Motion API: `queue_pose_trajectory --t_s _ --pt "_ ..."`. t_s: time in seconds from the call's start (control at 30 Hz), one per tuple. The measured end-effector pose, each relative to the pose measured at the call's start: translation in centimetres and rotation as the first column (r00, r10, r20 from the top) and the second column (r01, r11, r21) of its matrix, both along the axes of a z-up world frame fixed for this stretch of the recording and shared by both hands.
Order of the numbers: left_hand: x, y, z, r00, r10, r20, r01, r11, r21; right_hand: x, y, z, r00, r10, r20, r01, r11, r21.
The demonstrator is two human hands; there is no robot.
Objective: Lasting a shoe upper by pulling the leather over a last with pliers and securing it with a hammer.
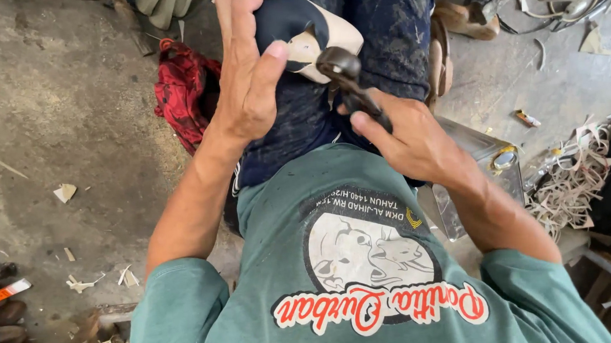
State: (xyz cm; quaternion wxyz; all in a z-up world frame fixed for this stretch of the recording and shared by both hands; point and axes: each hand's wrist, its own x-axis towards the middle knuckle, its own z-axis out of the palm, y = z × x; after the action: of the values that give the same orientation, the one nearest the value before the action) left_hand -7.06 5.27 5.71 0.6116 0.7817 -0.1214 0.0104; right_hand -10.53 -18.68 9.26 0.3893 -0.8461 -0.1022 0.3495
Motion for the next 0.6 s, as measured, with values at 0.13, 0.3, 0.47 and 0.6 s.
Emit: queue_pose_trajectory --t_s 0.13,0.3,0.47,0.6 --pt "-0.5 -0.7 0.0 0.999 -0.007 0.031 0.007 1.0 0.023 0.6 -0.9 -0.7 0.932 0.17 0.319 -0.154 0.985 -0.077" --pt "-1.2 -1.3 -0.6 0.998 -0.032 0.056 0.029 0.998 0.058 2.8 -2.3 2.9 0.915 0.328 0.235 -0.273 0.932 -0.237" --pt "-1.4 -1.8 -0.5 0.996 -0.067 0.051 0.061 0.992 0.106 3.0 -2.9 7.3 0.604 0.725 0.33 -0.266 0.574 -0.774" --pt "-0.7 -1.1 0.5 0.994 -0.093 0.06 0.09 0.994 0.057 2.9 -2.1 8.2 0.248 0.953 0.175 0.043 0.17 -0.985"
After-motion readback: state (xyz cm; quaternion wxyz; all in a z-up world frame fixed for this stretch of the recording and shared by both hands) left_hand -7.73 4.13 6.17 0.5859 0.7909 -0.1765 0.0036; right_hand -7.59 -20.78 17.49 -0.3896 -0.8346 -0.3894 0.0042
